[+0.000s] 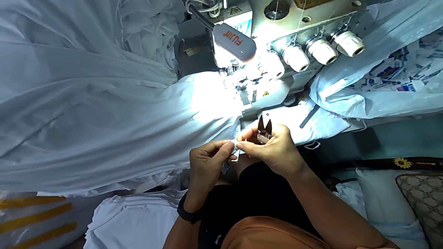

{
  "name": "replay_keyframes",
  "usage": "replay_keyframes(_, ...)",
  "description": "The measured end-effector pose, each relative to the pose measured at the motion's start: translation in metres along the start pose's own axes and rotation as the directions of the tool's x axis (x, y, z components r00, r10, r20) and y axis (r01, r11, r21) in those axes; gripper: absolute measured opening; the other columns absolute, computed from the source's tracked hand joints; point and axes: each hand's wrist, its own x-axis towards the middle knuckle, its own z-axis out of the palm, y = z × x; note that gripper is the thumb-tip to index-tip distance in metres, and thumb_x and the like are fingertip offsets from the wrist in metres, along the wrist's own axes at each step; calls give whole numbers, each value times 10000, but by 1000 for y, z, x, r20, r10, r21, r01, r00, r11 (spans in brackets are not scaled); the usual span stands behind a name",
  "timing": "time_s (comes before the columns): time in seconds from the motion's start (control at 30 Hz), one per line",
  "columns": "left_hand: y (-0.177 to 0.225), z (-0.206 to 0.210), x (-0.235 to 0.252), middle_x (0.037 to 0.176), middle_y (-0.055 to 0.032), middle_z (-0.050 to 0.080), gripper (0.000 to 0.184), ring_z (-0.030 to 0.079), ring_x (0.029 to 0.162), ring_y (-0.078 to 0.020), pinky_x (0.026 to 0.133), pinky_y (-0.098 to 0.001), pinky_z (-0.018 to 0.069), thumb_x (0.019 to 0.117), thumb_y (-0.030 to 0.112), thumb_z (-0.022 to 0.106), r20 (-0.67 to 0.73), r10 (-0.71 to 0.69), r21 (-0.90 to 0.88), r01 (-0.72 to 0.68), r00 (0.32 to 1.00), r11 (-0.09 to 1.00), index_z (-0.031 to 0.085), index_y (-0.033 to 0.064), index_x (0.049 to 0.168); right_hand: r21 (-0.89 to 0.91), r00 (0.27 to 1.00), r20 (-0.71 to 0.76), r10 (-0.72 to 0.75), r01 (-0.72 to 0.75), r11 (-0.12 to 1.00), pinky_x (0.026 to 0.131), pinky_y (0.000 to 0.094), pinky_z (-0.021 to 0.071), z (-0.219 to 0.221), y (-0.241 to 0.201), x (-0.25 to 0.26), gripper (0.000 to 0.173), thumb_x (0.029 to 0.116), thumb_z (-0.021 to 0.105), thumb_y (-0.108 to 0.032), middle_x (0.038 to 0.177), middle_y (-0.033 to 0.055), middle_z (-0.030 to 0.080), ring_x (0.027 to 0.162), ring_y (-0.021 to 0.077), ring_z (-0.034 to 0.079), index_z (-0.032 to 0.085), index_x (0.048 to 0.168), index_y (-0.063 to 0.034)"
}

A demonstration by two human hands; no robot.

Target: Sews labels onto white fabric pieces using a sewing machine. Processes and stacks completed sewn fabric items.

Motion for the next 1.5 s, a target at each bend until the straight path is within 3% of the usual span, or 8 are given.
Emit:
replay_keyframes(0.27,0,-3,9,712,16,725,133,692,628,-45,631,-203,605,918,-61,645,7,-67,38,66,998,997,746,19,887,100,908,293,301,-342,934,479,111,401,-13,4,7,173,948,608,-36,631,-67,634,494,-50,488,710,817,-85)
replay_keyframes(0.57,3,-8,21,729,50,706,68,683,636,-25,631,-193,599,925,-17,660,61,-39,156,29,997,987,697,33,896,72,987,50,151,-155,985,494,113,444,8,7,7,156,901,667,-10,633,-96,643,510,-54,533,697,778,-101)
replay_keyframes(0.67,15,-15,30,752,85,701,50,674,657,8,634,-176,592,929,13,657,136,110,210,-137,985,968,695,40,908,-45,990,62,-123,126,991,557,77,453,4,10,10,90,928,660,-57,723,-100,652,597,-99,541,705,850,-53)
replay_keyframes(0.77,40,-28,44,797,129,711,51,674,722,26,689,-165,585,934,81,680,175,273,295,-315,946,902,717,108,912,-413,852,14,-524,482,773,732,93,493,-12,24,28,117,912,687,-52,847,55,691,762,-22,601,728,953,49)
replay_keyframes(0.87,58,-32,63,805,126,695,41,656,768,49,733,-143,560,916,155,711,226,305,481,-379,925,791,721,124,891,-709,688,114,-717,562,427,720,236,546,-31,44,54,168,903,672,-33,915,166,684,778,174,655,742,1048,15)
replay_keyframes(0.97,51,-19,83,867,53,676,100,622,913,-42,872,-296,490,871,191,724,278,292,663,-403,915,631,736,114,808,-700,618,255,-743,649,299,581,261,491,-36,55,67,180,934,657,-92,947,183,651,673,186,590,794,1050,-105)
replay_keyframes(1.07,34,-7,100,929,-39,663,133,608,1019,-193,999,-552,359,846,185,763,278,269,721,-386,922,575,738,87,760,-613,579,268,-770,719,327,635,205,446,-31,58,67,138,978,643,-120,912,148,638,689,135,534,778,1001,-109)
replay_keyframes(1.5,26,-4,105,954,3,676,104,593,1074,-181,1021,-571,310,789,217,761,261,264,756,-366,929,543,726,144,724,-655,532,352,-770,727,203,649,286,475,-29,46,58,158,1016,567,-124,950,121,754,743,201,634,716,984,-81)
